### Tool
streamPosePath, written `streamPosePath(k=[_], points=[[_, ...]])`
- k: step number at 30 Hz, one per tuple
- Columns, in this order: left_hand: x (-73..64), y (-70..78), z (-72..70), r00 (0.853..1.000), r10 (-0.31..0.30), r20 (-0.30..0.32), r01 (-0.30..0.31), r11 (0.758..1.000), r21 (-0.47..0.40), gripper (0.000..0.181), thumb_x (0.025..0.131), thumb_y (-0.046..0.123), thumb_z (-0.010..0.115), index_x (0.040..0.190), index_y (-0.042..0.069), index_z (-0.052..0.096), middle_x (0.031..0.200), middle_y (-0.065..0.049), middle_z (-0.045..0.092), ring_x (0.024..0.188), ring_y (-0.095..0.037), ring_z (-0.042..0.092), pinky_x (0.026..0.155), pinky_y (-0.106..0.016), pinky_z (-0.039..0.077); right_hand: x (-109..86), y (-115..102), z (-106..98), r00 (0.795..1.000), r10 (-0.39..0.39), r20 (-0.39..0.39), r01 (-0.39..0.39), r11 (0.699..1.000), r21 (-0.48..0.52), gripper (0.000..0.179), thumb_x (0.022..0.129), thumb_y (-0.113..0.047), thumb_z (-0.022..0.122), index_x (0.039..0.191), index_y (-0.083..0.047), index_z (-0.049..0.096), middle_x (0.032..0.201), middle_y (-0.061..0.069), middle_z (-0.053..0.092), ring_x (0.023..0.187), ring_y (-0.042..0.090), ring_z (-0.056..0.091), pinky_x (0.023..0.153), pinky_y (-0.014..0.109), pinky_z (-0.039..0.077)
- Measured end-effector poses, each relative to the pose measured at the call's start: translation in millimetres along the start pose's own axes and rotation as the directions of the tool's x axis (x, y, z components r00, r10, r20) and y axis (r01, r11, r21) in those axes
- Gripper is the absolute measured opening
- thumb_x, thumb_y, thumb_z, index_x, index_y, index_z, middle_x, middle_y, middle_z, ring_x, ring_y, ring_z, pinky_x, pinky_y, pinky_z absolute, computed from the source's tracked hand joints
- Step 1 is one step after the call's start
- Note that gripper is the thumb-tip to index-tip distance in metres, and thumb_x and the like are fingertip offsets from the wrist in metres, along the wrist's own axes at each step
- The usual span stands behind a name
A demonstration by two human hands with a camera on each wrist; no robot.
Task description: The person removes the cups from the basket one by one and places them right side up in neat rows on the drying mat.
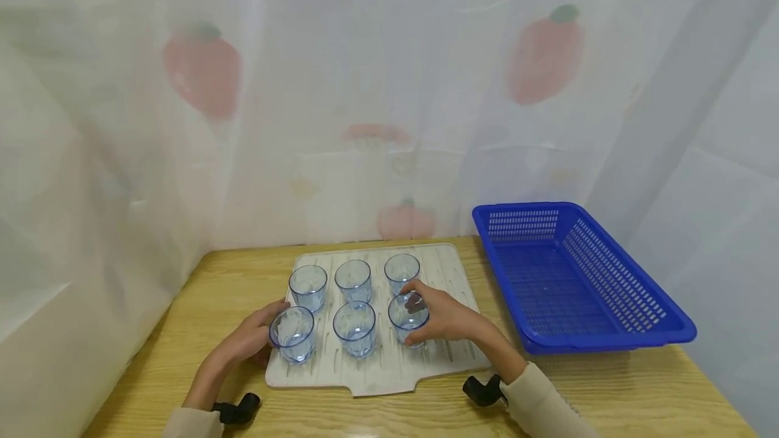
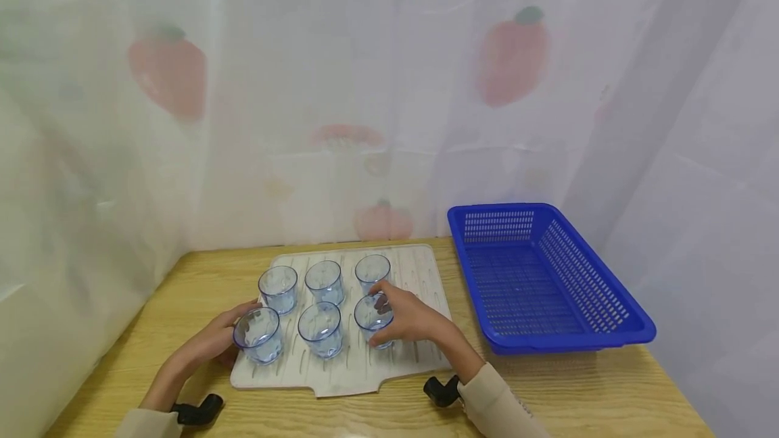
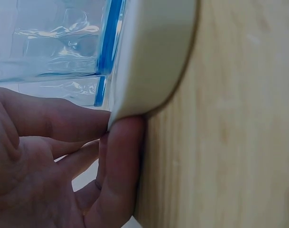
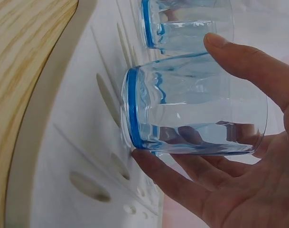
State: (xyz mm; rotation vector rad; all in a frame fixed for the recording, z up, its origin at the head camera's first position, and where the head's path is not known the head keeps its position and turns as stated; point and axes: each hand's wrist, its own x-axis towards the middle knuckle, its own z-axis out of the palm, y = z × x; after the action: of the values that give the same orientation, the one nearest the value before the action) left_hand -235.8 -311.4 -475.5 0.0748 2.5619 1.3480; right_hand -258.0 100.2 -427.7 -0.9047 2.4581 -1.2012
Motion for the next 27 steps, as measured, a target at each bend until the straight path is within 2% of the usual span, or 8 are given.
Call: streamPosePath(k=[8,13,18,21,23,25,27], points=[[-0.9,0.9,-3.7,1.000,-0.006,0.002,0.006,1.000,0.012,0.075,0.088,0.004,0.058,0.159,0.000,0.034,0.167,-0.032,0.020,0.111,-0.040,0.059,0.056,-0.044,0.058,0.2,0,0,1.000,0.001,0.000,-0.001,1.000,-0.020,0.084,0.074,-0.019,0.092,0.143,-0.005,0.046,0.128,0.020,0.066,0.121,0.038,0.063,0.099,0.059,0.052],[-0.7,1.8,-3.4,1.000,-0.009,0.005,0.009,1.000,0.004,0.076,0.088,0.004,0.059,0.159,-0.001,0.033,0.167,-0.033,0.020,0.111,-0.040,0.059,0.056,-0.044,0.059,-3.4,-6,-10,0.999,0.017,0.042,-0.015,0.999,-0.034,0.089,0.076,-0.019,0.092,0.148,-0.005,0.041,0.134,0.023,0.062,0.123,0.041,0.061,0.096,0.054,0.054],[0.4,1.5,-4.0,1.000,-0.017,0.009,0.017,1.000,0.002,0.077,0.087,0.004,0.059,0.159,-0.001,0.033,0.167,-0.033,0.019,0.110,-0.039,0.060,0.056,-0.044,0.059,-19.3,-15,-40,0.998,0.020,0.059,-0.024,0.998,0.061,0.089,0.083,-0.015,0.086,0.154,-0.001,0.035,0.145,0.030,0.052,0.134,0.050,0.051,0.103,0.060,0.051],[3.0,1.0,-4.2,1.000,-0.004,0.028,0.004,1.000,0.008,0.078,0.085,0.002,0.057,0.159,0.000,0.033,0.168,-0.032,0.019,0.122,-0.044,0.054,0.061,-0.045,0.060,-35.5,-17,-62,1.000,0.007,0.026,-0.010,0.994,0.110,0.083,0.087,-0.017,0.082,0.154,-0.001,0.036,0.148,0.030,0.048,0.138,0.052,0.046,0.107,0.062,0.048],[3.4,2.4,-6.8,0.999,0.010,0.043,-0.012,0.999,0.042,0.080,0.082,-0.001,0.057,0.159,-0.002,0.034,0.167,-0.032,0.022,0.136,-0.050,0.044,0.082,-0.054,0.060,-47.1,-18,-76,1.000,-0.013,-0.011,0.014,0.992,0.123,0.077,0.090,-0.019,0.080,0.153,-0.002,0.038,0.149,0.029,0.048,0.138,0.052,0.046,0.106,0.061,0.049],[2.0,4.9,-14.1,0.998,0.018,0.055,-0.022,0.998,0.058,0.080,0.081,-0.002,0.057,0.158,-0.004,0.034,0.167,-0.033,0.021,0.138,-0.050,0.043,0.087,-0.054,0.059,-57.5,-19,-90,0.998,-0.037,-0.041,0.042,0.992,0.119,0.070,0.093,-0.020,0.077,0.151,-0.005,0.041,0.149,0.026,0.051,0.138,0.050,0.048,0.105,0.054,0.052],[-1.4,10.8,-27.6,0.998,0.037,0.056,-0.041,0.996,0.082,0.078,0.083,-0.001,0.057,0.157,-0.007,0.032,0.165,-0.035,0.022,0.139,-0.056,0.042,0.092,-0.055,0.057,-65.2,-23,-106,0.996,-0.068,-0.057,0.073,0.993,0.094,0.065,0.095,-0.018,0.074,0.150,-0.004,0.043,0.147,0.024,0.054,0.136,0.049,0.051,0.103,0.051,0.054]])
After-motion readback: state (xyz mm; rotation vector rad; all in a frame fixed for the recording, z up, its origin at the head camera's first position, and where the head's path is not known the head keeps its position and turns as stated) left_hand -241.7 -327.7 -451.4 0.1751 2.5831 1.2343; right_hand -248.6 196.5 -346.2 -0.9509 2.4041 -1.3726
